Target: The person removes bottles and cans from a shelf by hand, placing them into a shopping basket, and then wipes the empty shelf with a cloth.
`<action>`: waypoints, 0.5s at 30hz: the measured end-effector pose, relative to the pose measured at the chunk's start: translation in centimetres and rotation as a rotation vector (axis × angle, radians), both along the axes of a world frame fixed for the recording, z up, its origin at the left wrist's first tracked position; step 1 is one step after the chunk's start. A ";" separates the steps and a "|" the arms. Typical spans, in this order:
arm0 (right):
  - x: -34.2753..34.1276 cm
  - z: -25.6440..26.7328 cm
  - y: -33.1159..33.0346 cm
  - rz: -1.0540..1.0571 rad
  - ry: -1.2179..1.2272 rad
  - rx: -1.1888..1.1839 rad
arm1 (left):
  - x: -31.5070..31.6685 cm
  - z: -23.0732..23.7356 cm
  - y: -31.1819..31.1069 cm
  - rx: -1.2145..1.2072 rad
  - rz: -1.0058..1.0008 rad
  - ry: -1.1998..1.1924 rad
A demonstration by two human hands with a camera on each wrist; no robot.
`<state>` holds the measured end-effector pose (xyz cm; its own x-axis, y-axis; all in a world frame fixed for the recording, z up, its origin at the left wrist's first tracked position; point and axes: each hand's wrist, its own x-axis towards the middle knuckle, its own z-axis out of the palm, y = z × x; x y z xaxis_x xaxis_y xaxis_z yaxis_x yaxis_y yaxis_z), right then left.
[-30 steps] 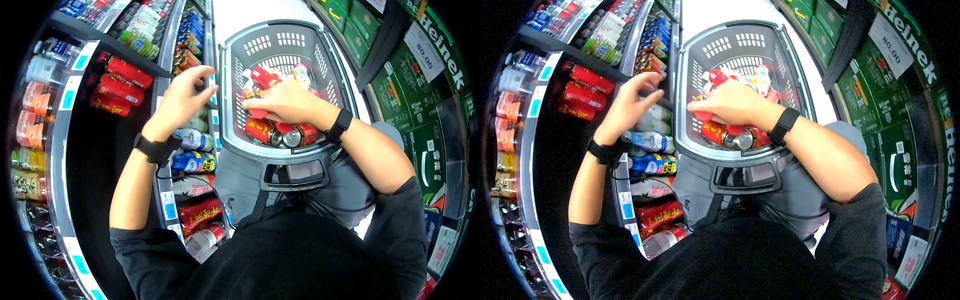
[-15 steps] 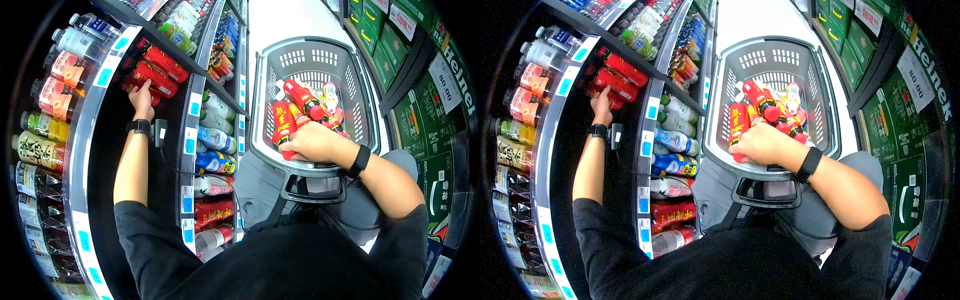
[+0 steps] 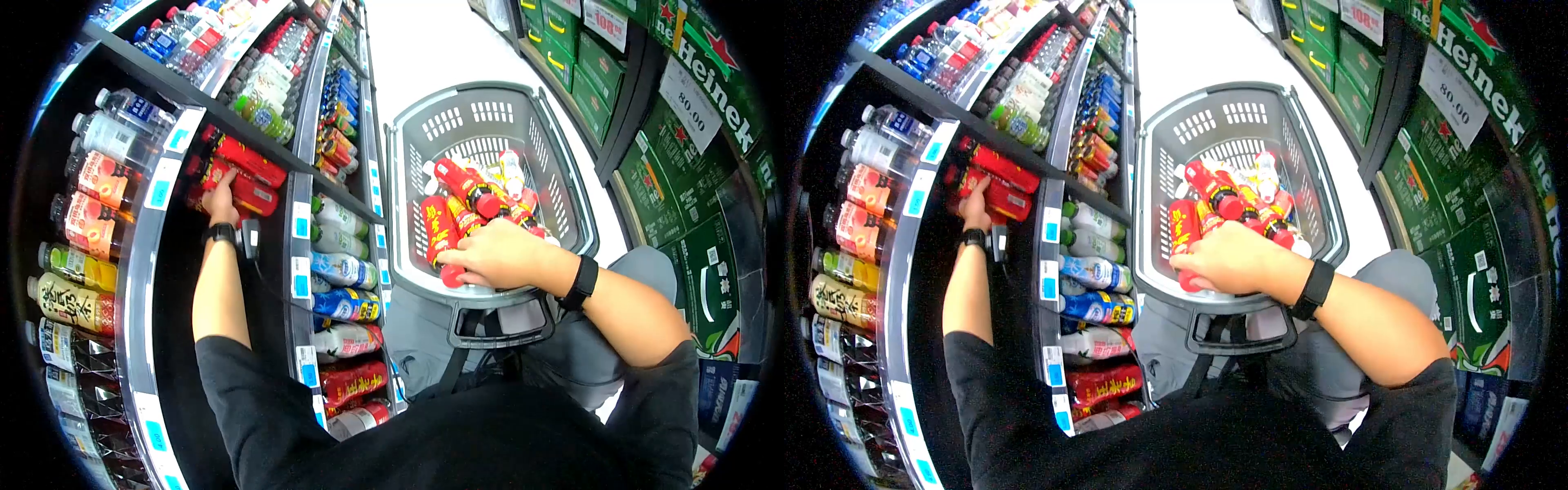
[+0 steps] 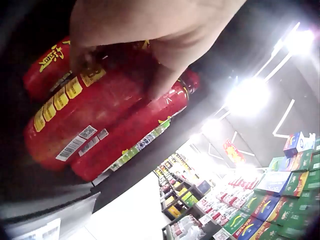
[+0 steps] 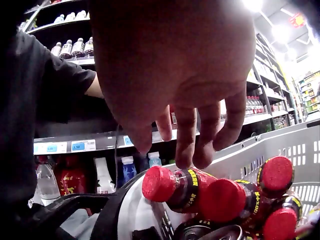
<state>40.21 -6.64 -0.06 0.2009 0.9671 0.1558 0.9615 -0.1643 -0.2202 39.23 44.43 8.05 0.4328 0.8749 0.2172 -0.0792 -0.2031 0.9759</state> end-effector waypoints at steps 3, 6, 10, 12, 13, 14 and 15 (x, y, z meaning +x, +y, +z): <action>0.6 -0.3 0.4 0.002 -0.027 0.082 | -1.1 -0.3 -1.3 0.140 -0.142 -0.057; 1.3 0.0 1.4 -0.016 -0.049 0.069 | -3.1 0.2 -5.8 0.480 -0.052 0.095; 1.5 0.7 2.2 -0.040 -0.022 0.332 | -5.3 0.6 -11.0 0.943 -0.102 0.044; 1.6 0.9 2.6 -0.071 -0.025 0.471 | -6.1 1.4 -13.6 1.047 -0.270 0.027; 1.5 1.3 2.7 -0.098 0.013 0.496 | -6.3 1.7 -15.0 1.097 -0.340 0.059; 1.3 1.8 2.6 -0.125 0.053 0.516 | -6.7 2.4 -16.9 1.277 -0.353 0.134; 1.1 2.0 2.6 -0.177 0.074 0.544 | -6.7 3.0 -18.4 1.437 -0.448 0.145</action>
